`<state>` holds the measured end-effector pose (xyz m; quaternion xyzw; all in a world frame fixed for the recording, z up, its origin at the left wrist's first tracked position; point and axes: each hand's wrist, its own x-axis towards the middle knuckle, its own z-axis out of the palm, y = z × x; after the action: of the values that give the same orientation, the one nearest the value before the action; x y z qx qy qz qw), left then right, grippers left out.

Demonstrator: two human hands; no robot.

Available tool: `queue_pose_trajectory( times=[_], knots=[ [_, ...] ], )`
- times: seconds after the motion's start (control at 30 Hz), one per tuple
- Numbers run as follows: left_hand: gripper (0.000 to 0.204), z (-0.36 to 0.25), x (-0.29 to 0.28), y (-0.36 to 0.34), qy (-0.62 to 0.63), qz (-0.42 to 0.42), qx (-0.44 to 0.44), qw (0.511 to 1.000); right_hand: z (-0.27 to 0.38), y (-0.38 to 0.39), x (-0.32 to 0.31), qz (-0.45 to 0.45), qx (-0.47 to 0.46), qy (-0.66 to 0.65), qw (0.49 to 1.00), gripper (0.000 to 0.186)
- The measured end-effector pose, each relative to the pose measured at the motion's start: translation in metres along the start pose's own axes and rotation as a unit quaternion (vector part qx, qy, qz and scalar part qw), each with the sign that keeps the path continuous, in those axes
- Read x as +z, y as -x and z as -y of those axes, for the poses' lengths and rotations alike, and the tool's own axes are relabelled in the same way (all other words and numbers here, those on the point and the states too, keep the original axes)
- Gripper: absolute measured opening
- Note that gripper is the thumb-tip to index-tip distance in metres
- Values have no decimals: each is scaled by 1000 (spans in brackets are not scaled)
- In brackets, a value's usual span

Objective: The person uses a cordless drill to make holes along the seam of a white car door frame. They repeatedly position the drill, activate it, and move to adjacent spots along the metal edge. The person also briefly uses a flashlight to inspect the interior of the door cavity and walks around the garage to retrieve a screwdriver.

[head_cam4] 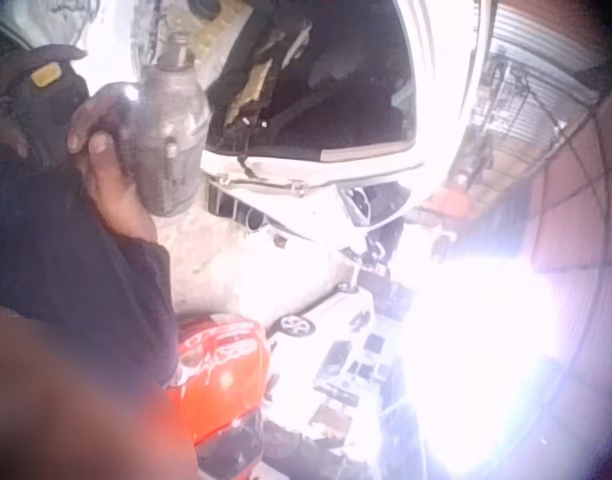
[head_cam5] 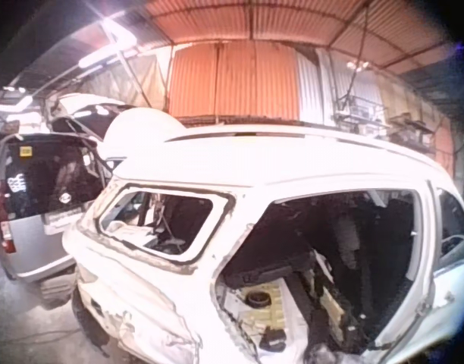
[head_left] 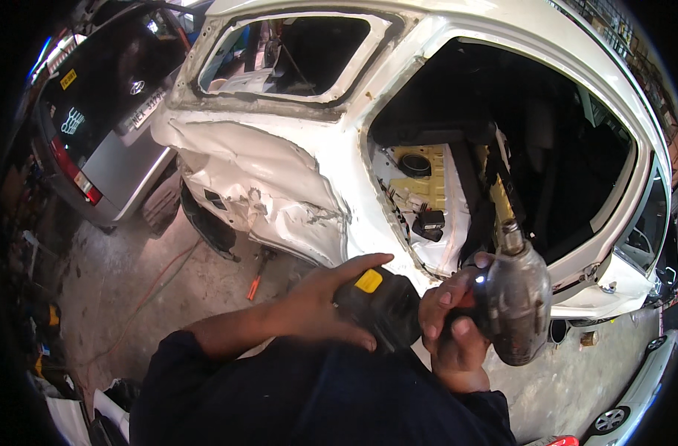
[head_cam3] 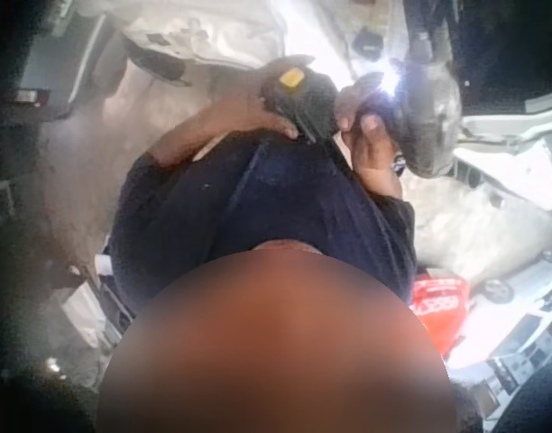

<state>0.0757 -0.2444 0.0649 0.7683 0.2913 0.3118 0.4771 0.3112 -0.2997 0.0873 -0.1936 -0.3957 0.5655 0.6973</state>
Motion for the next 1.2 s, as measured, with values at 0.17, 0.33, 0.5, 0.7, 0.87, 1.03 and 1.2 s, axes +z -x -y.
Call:
queue_pose_trajectory(
  times=[0.17, 0.33, 0.5, 0.7, 0.87, 1.03, 1.2],
  knots=[
    [60, 24, -28, -18, 210, -86, -193, 955, -11, 2, -50, 79, 70, 204, 973, 34],
    [27, 45, -34, -28, 517, -157, -157, 827, -40, 0, -86, 132, -69, 608, 780, 29],
    [25, 32, -7, -52, 545, -175, -125, 811, -58, 8, -99, 111, -130, 548, 819, 59],
    [24, 6, 17, -77, 555, -184, -127, 802, -66, 11, -114, 118, -17, 484, 867, 67],
    [24, 1, 32, -89, 571, -185, -95, 794, -72, 2, -120, 133, 25, 426, 895, 63],
    [25, 4, 33, -96, 558, -184, -116, 801, -58, -5, -121, 151, -109, 518, 835, 63],
    [30, 11, 36, -93, 565, -156, -143, 798, -60, -16, -113, 168, -117, 516, 832, 66]
  ],
)
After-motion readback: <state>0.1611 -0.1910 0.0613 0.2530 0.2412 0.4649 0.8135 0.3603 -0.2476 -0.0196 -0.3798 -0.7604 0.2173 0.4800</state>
